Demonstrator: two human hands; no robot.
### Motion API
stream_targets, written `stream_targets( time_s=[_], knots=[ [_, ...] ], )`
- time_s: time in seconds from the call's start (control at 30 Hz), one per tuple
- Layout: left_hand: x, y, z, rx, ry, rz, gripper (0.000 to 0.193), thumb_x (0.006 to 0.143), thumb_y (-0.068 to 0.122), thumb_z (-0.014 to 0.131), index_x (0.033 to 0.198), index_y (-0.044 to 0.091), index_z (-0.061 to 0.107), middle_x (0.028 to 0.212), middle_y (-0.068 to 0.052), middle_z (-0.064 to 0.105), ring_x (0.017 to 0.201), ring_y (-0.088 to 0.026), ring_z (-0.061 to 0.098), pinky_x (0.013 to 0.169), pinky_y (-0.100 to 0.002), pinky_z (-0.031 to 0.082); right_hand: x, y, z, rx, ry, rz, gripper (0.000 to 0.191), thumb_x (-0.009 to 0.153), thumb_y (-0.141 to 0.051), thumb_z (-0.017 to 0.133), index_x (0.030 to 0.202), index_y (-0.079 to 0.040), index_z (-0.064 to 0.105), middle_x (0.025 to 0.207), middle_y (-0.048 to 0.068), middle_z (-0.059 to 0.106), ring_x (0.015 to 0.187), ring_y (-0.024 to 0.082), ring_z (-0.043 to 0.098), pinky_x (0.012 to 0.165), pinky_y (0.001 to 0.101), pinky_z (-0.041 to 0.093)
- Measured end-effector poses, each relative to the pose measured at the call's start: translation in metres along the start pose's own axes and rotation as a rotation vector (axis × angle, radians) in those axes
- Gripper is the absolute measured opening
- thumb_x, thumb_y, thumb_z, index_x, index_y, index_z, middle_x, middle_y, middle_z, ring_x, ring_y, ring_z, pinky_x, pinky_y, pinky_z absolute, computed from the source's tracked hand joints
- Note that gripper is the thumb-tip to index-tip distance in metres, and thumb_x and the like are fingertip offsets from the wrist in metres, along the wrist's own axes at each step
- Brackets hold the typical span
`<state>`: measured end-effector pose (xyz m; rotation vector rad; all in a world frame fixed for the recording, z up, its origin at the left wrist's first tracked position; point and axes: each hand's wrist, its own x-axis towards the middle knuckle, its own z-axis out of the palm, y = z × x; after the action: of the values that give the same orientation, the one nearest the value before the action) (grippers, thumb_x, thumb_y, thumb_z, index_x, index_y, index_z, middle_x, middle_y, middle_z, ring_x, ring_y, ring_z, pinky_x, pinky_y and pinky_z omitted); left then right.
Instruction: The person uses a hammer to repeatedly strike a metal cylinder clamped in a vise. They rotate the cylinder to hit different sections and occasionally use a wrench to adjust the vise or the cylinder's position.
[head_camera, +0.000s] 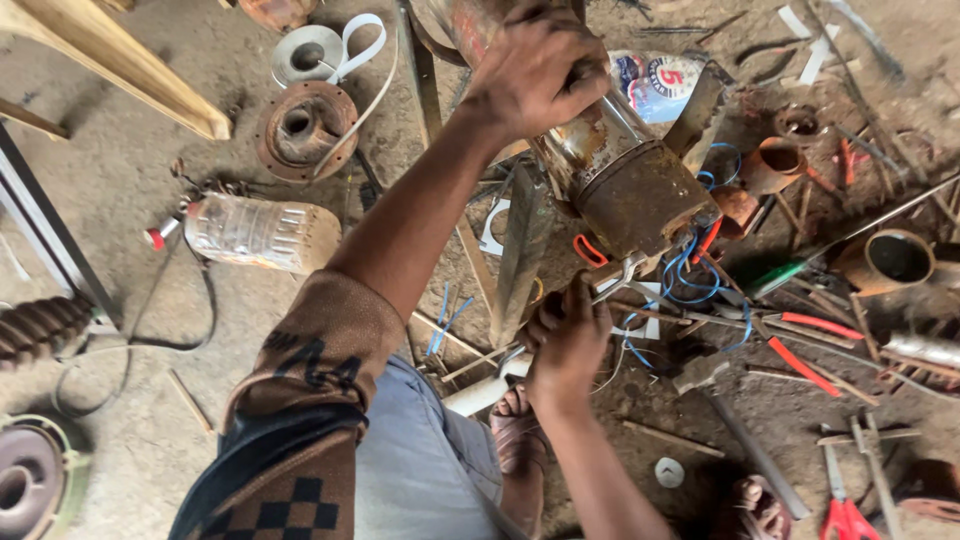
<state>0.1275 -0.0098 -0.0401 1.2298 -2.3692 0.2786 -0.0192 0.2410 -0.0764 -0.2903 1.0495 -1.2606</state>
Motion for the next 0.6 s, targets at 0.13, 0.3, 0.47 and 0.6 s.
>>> stream_targets(
  time_s=[0.13,0.3,0.47,0.6],
  knots=[
    [0.001,0.009,-0.005,-0.089,0.177,0.068,0.052,0.103,0.057,0.057,0.117,0.010,0.074,0.111,-0.015,0.071,0.105,-0.032,0.064,0.093,-0.050,0.042,-0.030,-0.048,0.007,0.436,-0.238,0.356,0.044,0.101,-0.029,0.048,0.062,-0.020,0.030,0.053,-0.004,0.025,0.045,0.012,0.026,0.041,0.0296,0.021],
    [0.016,0.004,-0.010,-0.066,-0.112,-0.024,0.039,0.094,0.051,0.060,0.094,0.017,0.078,0.093,-0.009,0.075,0.095,-0.027,0.068,0.106,-0.052,0.040,-0.046,-0.047,0.006,0.404,-0.254,0.226,0.045,0.103,-0.031,0.050,0.063,-0.018,0.033,0.052,-0.003,0.026,0.044,0.012,0.027,0.039,0.0295,0.023],
    [0.013,0.007,-0.017,-0.126,0.057,0.062,0.034,0.093,0.048,0.065,0.094,0.017,0.077,0.096,-0.010,0.075,0.098,-0.026,0.068,0.103,-0.053,0.042,-0.019,0.004,-0.033,0.245,-0.137,-0.091,0.029,0.104,-0.028,0.048,0.078,-0.018,0.043,0.060,-0.004,0.032,0.049,0.008,0.030,0.043,0.0260,0.023],
    [-0.006,-0.011,-0.045,0.284,0.396,0.238,0.031,0.101,0.043,0.066,0.095,0.013,0.072,0.100,-0.009,0.074,0.103,-0.024,0.068,0.104,-0.059,0.040,0.081,0.026,-0.079,0.055,0.108,-0.452,0.028,0.110,-0.034,0.053,0.094,-0.011,0.056,0.073,0.001,0.047,0.060,0.011,0.044,0.051,0.0273,0.036]
  ],
)
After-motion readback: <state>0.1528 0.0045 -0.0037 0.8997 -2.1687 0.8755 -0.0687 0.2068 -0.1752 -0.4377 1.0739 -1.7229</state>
